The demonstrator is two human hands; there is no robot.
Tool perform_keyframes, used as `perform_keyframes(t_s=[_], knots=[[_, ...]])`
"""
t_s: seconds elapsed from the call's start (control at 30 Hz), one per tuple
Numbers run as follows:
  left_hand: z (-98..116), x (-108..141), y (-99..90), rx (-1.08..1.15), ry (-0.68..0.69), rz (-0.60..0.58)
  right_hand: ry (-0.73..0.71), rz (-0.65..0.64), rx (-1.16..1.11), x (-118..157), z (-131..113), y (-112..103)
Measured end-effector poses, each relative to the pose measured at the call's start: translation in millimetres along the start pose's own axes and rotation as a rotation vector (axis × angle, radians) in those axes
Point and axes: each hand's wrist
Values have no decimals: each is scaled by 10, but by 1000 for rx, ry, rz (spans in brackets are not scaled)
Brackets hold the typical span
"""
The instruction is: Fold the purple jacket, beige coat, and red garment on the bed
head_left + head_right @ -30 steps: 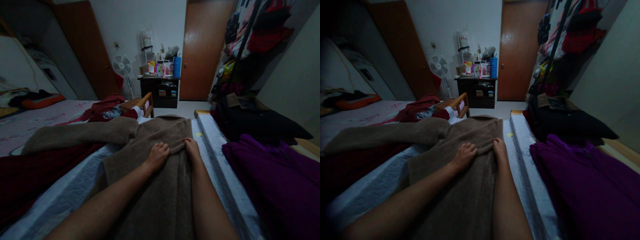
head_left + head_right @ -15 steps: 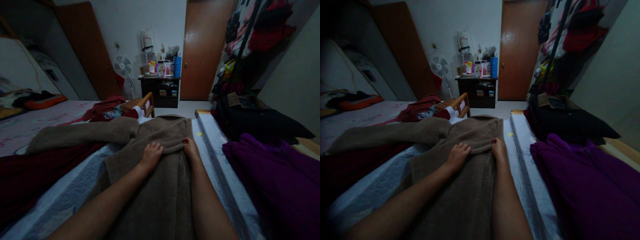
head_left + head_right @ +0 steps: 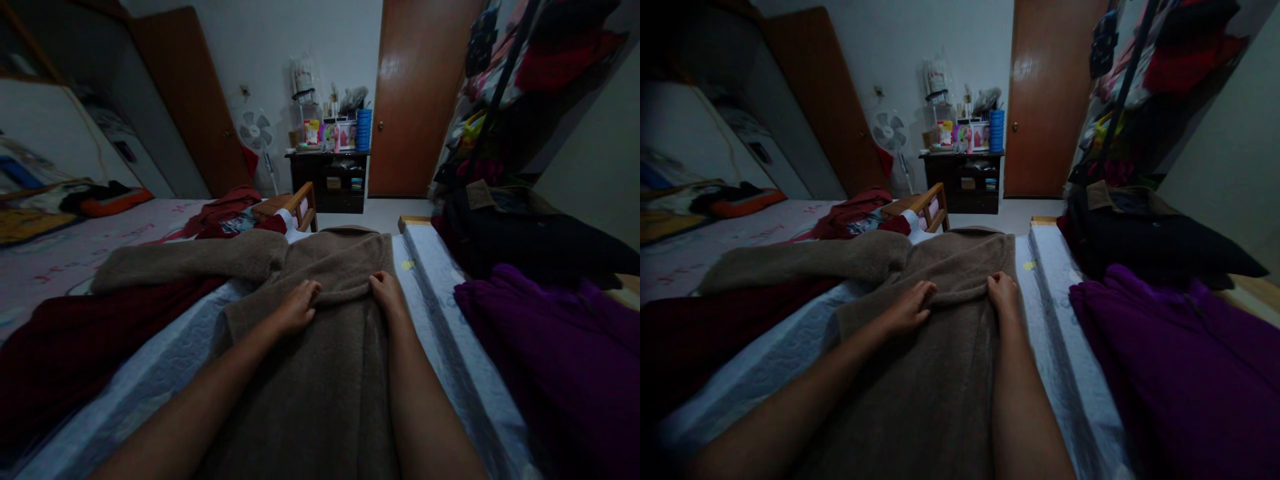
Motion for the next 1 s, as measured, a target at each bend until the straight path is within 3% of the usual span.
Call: perform_keyframes(t_s=[0.13, 0.23, 0.37, 0.57, 0.67, 0.8, 0.9, 1.0], knots=[[114, 300, 155, -255, -94, -37, -37, 52, 90, 67, -90, -8], [157, 394, 208, -386, -101, -53, -166, 98, 172, 126, -189, -18], [149, 371, 83, -468, -31, -53, -356, -71, 187, 170, -273, -6], [130, 357, -210, -580, 98, 24, -319, -175, 251, 183, -263, 27], [73, 424, -114, -584, 86, -16, -315, -167, 234, 173, -235, 40], [-77, 559, 44, -535, -102, -114, -304, -185, 52, 106, -168, 52], [-160, 662, 2, -521, -193, -161, -228, -97, -235, 14, -88, 41], [-179, 754, -86, -537, -232, -174, -97, 88, -365, -66, 7, 20]])
Point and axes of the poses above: each hand's wrist, its own x-axis away from the middle knuckle, its own y-axis out of the palm, z = x × y, and after that the axes turned 4 degrees about -z, right-handed
